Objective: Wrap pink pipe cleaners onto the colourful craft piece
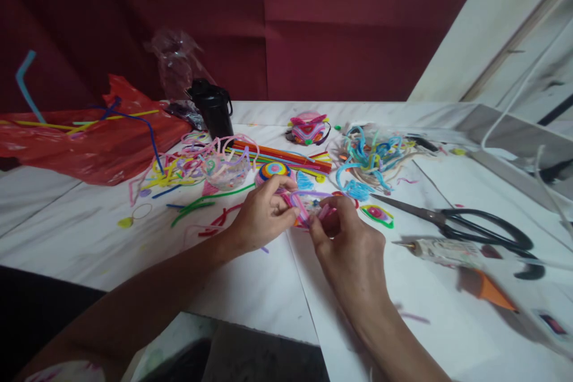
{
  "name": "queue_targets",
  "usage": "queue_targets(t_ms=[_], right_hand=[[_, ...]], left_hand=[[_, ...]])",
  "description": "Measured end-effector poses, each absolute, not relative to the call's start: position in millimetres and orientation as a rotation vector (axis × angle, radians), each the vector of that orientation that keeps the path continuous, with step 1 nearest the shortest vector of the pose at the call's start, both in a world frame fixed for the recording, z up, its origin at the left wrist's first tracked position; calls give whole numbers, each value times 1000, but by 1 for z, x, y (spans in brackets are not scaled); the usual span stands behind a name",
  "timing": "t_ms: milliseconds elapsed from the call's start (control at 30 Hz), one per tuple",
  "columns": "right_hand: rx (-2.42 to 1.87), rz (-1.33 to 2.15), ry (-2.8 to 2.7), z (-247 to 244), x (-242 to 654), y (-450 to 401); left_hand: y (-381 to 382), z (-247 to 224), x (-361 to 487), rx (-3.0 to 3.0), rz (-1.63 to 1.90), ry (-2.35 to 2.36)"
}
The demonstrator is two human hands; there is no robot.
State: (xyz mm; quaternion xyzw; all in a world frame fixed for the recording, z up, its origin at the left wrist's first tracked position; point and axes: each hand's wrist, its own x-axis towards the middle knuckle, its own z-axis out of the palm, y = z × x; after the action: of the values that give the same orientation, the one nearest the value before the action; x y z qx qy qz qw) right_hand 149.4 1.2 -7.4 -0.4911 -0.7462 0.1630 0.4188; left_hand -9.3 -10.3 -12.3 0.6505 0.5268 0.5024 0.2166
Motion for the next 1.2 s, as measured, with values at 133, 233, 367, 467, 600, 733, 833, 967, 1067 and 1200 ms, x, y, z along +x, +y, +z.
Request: queue_targets(t_ms=[133, 233, 367, 467, 600, 733, 833, 967, 1067, 1200], right_hand=[[-1228, 415, -1883, -8, 149, 1], [-1233, 445, -1872, -9, 149, 1], [-1221, 481, -1888, -11, 151, 1], [-1185, 566, -1917, -11, 154, 0], [-1153, 664, -1927, -12, 162, -2], [-1120, 658, -1985, -12, 169, -1], [-1078, 571, -2060, -11, 173, 3], [-960, 413, -2140, -8, 175, 8], [-887, 265, -2159, -5, 175, 12], [-755, 120, -2180, 0, 174, 21]], left_hand=[[-10, -18, -5, 1810, 1402, 1554], [-9, -22, -3, 1781, 1437, 1562], [-9, -24, -3, 1767, 1474, 1548], [-9, -24, -3, 1765, 1489, 1540], [-9, -23, -2, 1741, 1454, 1562], [-9, -23, -3, 1751, 1439, 1593], [-8, -23, -3, 1748, 1433, 1607], [-8, -23, -3, 1759, 1433, 1605], [-8, -23, -3, 1750, 1428, 1595], [-8, -24, -2, 1744, 1434, 1591]])
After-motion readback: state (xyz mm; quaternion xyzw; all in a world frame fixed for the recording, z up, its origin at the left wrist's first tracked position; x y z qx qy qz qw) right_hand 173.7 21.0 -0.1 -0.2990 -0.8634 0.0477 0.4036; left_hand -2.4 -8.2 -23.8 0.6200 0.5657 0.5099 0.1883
